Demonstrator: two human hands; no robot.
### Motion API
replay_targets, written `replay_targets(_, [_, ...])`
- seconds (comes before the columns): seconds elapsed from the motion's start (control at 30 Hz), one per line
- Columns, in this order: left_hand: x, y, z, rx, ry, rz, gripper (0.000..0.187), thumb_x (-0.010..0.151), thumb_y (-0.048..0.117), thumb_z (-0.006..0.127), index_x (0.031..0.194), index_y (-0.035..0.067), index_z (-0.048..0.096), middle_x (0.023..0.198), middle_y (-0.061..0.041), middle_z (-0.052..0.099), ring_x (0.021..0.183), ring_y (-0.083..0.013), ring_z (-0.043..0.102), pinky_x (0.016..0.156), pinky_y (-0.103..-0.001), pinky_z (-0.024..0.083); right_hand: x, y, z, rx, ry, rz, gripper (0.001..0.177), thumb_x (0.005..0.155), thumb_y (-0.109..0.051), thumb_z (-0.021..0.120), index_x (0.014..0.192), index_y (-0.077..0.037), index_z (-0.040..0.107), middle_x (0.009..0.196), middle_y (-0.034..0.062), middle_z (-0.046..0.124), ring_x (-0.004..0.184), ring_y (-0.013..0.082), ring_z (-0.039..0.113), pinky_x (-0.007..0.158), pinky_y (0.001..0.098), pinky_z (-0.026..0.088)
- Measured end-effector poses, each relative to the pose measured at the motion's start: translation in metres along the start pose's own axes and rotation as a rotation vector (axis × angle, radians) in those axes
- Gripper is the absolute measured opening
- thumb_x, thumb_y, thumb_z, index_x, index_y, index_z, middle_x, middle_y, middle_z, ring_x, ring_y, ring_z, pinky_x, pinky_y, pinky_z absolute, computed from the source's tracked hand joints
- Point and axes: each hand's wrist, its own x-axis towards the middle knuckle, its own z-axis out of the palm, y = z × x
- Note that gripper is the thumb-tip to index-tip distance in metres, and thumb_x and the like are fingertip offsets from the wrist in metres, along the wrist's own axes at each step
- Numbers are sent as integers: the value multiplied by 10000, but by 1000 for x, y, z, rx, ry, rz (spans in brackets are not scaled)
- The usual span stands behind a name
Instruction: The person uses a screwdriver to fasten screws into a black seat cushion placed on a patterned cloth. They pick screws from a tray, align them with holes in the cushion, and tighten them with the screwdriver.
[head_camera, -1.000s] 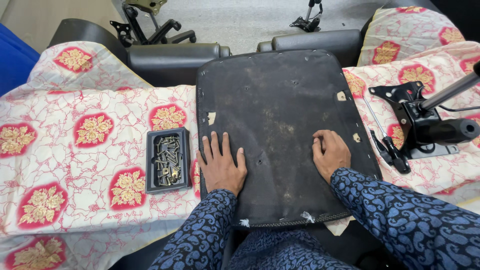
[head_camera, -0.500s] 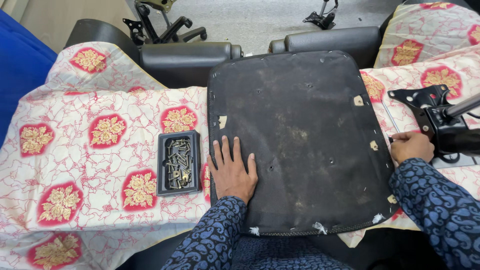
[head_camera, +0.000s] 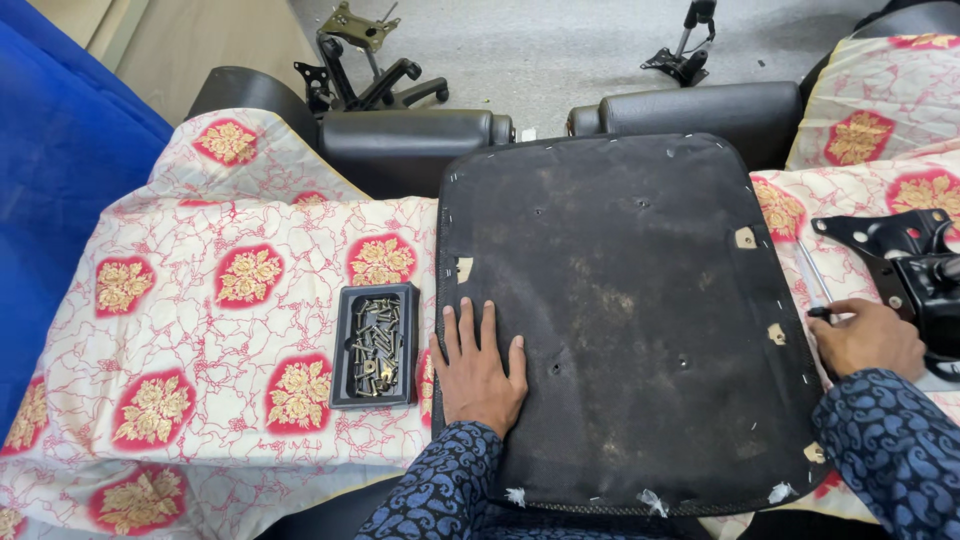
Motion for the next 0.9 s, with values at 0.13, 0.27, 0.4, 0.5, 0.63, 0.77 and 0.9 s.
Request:
replay_targets(0.13, [1, -1, 0, -11, -14, -9, 658, 957, 462, 476, 1516, 123, 400, 1604, -162, 297, 1514, -352, 174, 1197, -577, 128, 10, -3, -33, 204, 265, -130, 376, 915, -366, 839, 1159, -84, 792, 954, 110, 765, 905, 303, 733, 844, 430, 570])
replay_targets(0.27, [0, -3, 2, -22, -11, -3, 653, 971, 467, 468, 1516, 115, 396, 1602, -165, 297, 1516, -353, 168, 1199, -581, 121, 0, -53, -77, 341, 391, -321, 334, 966, -275, 824, 1176, -18, 783, 921, 122, 758, 878, 267, 731, 849, 395, 573])
replay_targets(0.4, [1, -4, 0, -68, -15, 6, 654, 968, 465, 477, 1516, 115, 401, 1602, -165, 297, 1517, -354, 166, 1201, -579, 119, -58, -147, -87, 489, 188, -454, 363, 896, -300, 824, 1176, -74, 777, 887, 103, 728, 798, 262, 711, 766, 393, 551])
replay_targets(0.5, [-2, -8, -3, -123, -3, 32, 655, 953, 452, 521, 1508, 116, 423, 1607, -166, 306, 1515, -356, 176, 1201, -570, 130, -100, -191, -89, 446, -7, -454, 396, 830, -333, 817, 1151, -105, 776, 894, 80, 742, 829, 246, 717, 792, 398, 564])
replay_targets(0.63, [-12, -27, -14, -241, -56, 100, 654, 925, 409, 611, 1495, 126, 460, 1609, -142, 328, 1516, -333, 201, 1207, -544, 164, -132, -205, -83, 295, -161, -361, 444, 811, -380, 817, 1193, -158, 770, 906, 79, 759, 899, 255, 721, 853, 423, 556])
replay_targets(0.77, [-30, -47, -25, -369, 30, 156, 483, 896, 310, 668, 1330, 104, 612, 1507, -139, 484, 1431, -333, 395, 1151, -496, 315, -134, -205, -81, 260, 146, -533, 605, 741, -420, 902, 1231, -106, 738, 1039, 164, 658, 963, 332, 648, 810, 447, 525])
replay_targets(0.9, [-33, -67, -26, -503, 210, 63, 299, 912, 236, 658, 1169, 86, 697, 1314, -121, 633, 1242, -322, 595, 1031, -424, 479, -151, -225, -75, 478, 183, -588, 346, 903, -314, 806, 1186, -122, 758, 1029, 119, 615, 958, 283, 628, 839, 425, 515])
